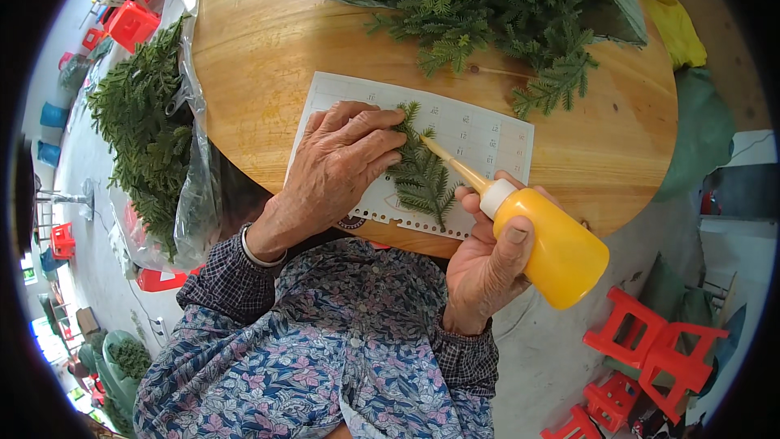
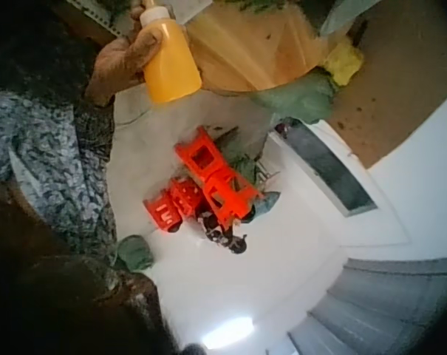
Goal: Applying glue and attaching small evergreen branches to sheets of paper.
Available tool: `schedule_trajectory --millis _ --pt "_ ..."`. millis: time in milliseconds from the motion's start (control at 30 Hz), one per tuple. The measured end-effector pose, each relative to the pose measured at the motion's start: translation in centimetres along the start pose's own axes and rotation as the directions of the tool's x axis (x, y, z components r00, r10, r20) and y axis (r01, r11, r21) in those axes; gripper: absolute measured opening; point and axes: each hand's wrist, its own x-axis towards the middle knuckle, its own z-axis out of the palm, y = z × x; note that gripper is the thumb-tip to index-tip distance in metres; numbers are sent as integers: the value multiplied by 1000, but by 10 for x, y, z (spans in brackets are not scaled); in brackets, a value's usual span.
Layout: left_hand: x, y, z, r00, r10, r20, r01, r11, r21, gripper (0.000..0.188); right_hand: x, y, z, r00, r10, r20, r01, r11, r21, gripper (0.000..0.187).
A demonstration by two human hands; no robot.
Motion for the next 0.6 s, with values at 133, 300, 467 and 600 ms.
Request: schedule_trajectory --millis 133,300,467,600 --pt "-1 -1 0 1000 -7 -7 7 1000 -11 15 2 3 3 1000 3 0 -3 1000 -19 43" --pt "-1 -2 2 1000 -11 -11 11 1000 -18 15 2 4 1 1000 -4 -16 3 1000 -30 43" --pt "-1 -2 3 1000 -13 -19 13 1000 -25 15 2 4 0 1000 2 -14 -2 1000 -11 43" --pt "0 -2 3 1000 0 -30 0 1000 -9 14 4 1 4 999 5 -34 -6 999 -41 43"
